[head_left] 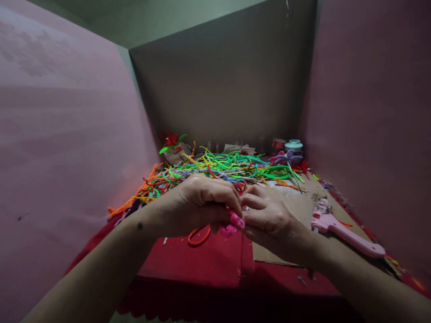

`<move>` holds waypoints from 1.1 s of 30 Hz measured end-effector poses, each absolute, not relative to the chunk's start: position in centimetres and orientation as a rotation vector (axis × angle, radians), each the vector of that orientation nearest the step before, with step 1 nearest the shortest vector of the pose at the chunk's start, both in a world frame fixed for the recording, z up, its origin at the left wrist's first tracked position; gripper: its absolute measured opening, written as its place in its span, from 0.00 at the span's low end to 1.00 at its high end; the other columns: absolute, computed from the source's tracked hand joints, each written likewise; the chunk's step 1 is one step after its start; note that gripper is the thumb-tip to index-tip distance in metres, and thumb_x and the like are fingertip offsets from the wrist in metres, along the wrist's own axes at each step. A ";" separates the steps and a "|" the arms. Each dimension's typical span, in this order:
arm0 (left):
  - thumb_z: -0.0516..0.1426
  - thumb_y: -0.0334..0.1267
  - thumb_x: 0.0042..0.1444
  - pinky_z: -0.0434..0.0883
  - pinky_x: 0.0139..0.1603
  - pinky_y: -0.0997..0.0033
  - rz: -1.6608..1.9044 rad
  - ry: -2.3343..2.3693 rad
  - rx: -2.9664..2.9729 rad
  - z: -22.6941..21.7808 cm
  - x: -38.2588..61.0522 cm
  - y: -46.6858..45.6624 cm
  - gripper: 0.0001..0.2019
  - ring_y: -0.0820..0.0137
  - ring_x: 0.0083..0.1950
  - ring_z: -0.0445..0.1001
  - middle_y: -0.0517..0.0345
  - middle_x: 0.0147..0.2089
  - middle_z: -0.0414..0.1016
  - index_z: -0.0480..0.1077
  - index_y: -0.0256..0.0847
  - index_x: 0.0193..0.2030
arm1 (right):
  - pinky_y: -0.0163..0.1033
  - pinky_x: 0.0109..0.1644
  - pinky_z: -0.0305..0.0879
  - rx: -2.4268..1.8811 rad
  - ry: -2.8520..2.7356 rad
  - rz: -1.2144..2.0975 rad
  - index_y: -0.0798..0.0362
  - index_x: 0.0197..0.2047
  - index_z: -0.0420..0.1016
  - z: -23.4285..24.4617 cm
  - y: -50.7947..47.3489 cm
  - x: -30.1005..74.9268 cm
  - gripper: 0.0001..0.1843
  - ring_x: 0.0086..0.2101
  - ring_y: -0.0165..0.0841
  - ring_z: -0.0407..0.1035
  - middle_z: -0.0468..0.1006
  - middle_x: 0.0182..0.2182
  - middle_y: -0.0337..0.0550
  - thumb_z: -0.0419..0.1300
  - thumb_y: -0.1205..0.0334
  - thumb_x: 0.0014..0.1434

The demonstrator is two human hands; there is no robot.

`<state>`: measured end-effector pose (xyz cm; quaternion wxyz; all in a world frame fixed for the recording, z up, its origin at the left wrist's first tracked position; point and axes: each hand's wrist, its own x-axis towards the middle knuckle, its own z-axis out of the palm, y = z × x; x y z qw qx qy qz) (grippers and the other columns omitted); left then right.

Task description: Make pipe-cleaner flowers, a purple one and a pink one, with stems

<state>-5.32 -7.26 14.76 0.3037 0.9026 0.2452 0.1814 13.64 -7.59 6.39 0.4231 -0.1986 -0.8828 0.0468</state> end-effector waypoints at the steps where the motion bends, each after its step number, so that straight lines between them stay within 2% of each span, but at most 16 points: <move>1: 0.55 0.32 0.58 0.71 0.27 0.80 0.448 0.646 2.320 14.8 -5.5 -7.1 0.07 0.77 0.27 0.72 0.51 0.34 0.77 0.75 0.34 0.35 | 0.41 0.39 0.62 -0.484 -2.217 0.132 0.51 0.27 0.70 6.4 -7.6 13.7 0.10 0.35 0.33 0.60 0.73 0.31 0.41 0.54 0.70 0.59; 4: 0.55 0.35 0.58 0.70 0.23 0.80 0.412 0.645 2.195 14.8 -5.7 -6.9 0.09 0.78 0.24 0.71 0.49 0.33 0.77 0.75 0.33 0.35 | 0.42 0.40 0.62 -0.491 -2.221 0.154 0.51 0.28 0.70 6.4 -7.5 13.7 0.09 0.36 0.34 0.60 0.74 0.32 0.41 0.54 0.70 0.58; 10: 0.57 0.33 0.56 0.72 0.35 0.78 0.552 0.677 2.539 14.6 -5.1 -7.8 0.06 0.76 0.32 0.73 0.55 0.33 0.77 0.76 0.37 0.38 | 0.41 0.39 0.62 -0.517 -2.198 0.198 0.50 0.32 0.74 6.4 -7.6 14.0 0.07 0.35 0.33 0.59 0.74 0.33 0.41 0.57 0.70 0.58; 12: 0.56 0.33 0.57 0.71 0.35 0.79 0.581 0.690 2.614 14.7 -5.0 -8.1 0.06 0.76 0.32 0.73 0.55 0.32 0.77 0.76 0.38 0.36 | 0.41 0.39 0.62 -0.509 -2.181 0.207 0.50 0.31 0.74 6.6 -7.7 14.0 0.07 0.34 0.32 0.59 0.73 0.31 0.40 0.56 0.69 0.58; 17: 0.56 0.35 0.58 0.68 0.20 0.82 0.707 0.773 2.368 14.3 -5.2 -8.3 0.08 0.79 0.20 0.70 0.57 0.27 0.76 0.75 0.36 0.38 | 0.42 0.42 0.62 -0.489 -2.169 0.288 0.49 0.33 0.76 7.0 -8.0 14.0 0.09 0.34 0.31 0.62 0.75 0.34 0.40 0.56 0.66 0.60; 20: 0.55 0.35 0.58 0.68 0.16 0.82 0.780 0.754 2.122 13.8 -5.4 -8.3 0.08 0.78 0.18 0.70 0.57 0.27 0.76 0.74 0.36 0.39 | 0.43 0.42 0.63 -0.489 -2.134 0.371 0.49 0.34 0.77 6.8 -8.0 13.9 0.09 0.34 0.32 0.63 0.76 0.35 0.41 0.55 0.66 0.61; 24: 0.54 0.33 0.58 0.70 0.18 0.80 0.818 0.709 2.012 13.1 -5.4 -8.3 0.07 0.76 0.20 0.73 0.57 0.26 0.74 0.73 0.34 0.35 | 0.42 0.42 0.63 -0.493 -2.089 0.530 0.47 0.36 0.79 6.6 -8.0 13.8 0.10 0.35 0.31 0.64 0.76 0.34 0.40 0.56 0.67 0.61; 29: 0.55 0.29 0.55 0.71 0.20 0.79 0.980 0.730 2.043 12.7 -5.1 -8.4 0.03 0.77 0.20 0.72 0.61 0.25 0.73 0.67 0.37 0.31 | 0.42 0.45 0.63 -0.490 -2.080 0.650 0.45 0.41 0.79 6.8 -8.3 13.6 0.12 0.37 0.31 0.66 0.75 0.36 0.39 0.56 0.68 0.61; 33: 0.52 0.26 0.57 0.71 0.25 0.79 0.841 0.744 2.275 13.5 -5.2 -8.8 0.07 0.77 0.23 0.73 0.58 0.27 0.74 0.70 0.35 0.33 | 0.41 0.46 0.64 -0.489 -2.079 0.713 0.45 0.41 0.79 6.7 -8.2 13.6 0.12 0.39 0.31 0.66 0.74 0.35 0.39 0.56 0.67 0.61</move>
